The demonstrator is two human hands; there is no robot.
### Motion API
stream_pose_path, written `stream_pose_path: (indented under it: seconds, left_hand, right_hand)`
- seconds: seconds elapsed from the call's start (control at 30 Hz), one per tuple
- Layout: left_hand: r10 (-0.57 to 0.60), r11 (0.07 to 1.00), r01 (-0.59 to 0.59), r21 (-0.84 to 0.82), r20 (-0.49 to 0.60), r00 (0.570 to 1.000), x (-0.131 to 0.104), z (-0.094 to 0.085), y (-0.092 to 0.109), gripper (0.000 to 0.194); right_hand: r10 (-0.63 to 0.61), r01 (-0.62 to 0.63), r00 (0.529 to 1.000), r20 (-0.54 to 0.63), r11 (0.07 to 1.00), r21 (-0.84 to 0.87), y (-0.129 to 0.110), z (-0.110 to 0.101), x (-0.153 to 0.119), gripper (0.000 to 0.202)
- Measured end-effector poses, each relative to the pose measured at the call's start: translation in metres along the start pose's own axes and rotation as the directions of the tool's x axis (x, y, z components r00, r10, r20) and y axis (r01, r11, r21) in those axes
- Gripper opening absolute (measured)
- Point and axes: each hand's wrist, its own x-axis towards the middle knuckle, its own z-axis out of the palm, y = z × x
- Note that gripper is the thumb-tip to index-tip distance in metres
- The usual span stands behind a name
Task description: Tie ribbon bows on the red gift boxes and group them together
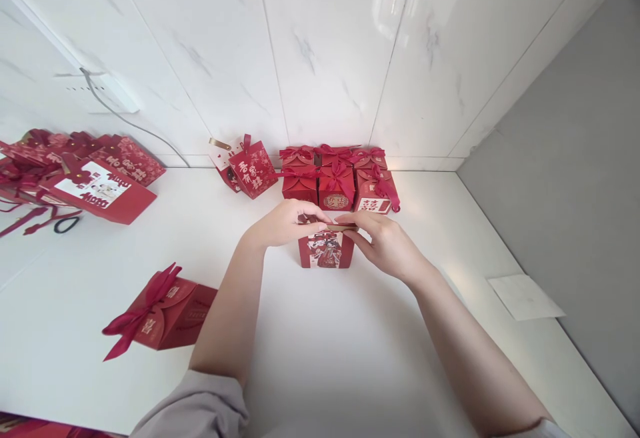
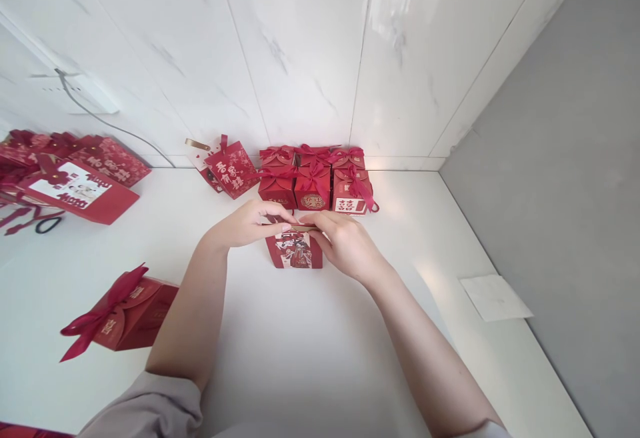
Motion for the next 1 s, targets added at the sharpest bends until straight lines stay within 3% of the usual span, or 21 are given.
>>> stream_pose_path:
  seconds: [0.4, 0.6, 0.8, 1.0]
  left_hand:
    - [0.039, 0.974, -0.023, 0.223, -0.067, 0.997, -0.01, 0.001, 0.015, 0.022]
    - [0.072, 0.927, -0.049, 0.372, -0.048, 0.996, -0.011, 0.01, 0.029, 0.015]
    - [0.154, 0.879, -0.132, 0.458, -0.012, 0.988, -0.011, 0.016, 0.031, 0.018]
    - [0.215, 0.857, -0.202, 0.475, 0.028, 0.976, -0.008, 0.017, 0.032, 0.018]
  right_hand:
    - [0.047, -0.047, 0.999, -0.003, 0.999, 0.025, -0.006, 0.002, -0.001, 0.023]
    - [0.033, -0.029, 0.998, 0.044, 0.997, -0.078, -0.014, 0.007, -0.001, 0.006]
    - [0.023, -0.008, 0.994, 0.108, 0.991, -0.131, -0.018, 0.001, -0.001, 0.007]
    - [0.032, -0.022, 0.987, 0.158, 0.998, -0.061, -0.016, -0.006, -0.002, 0.008]
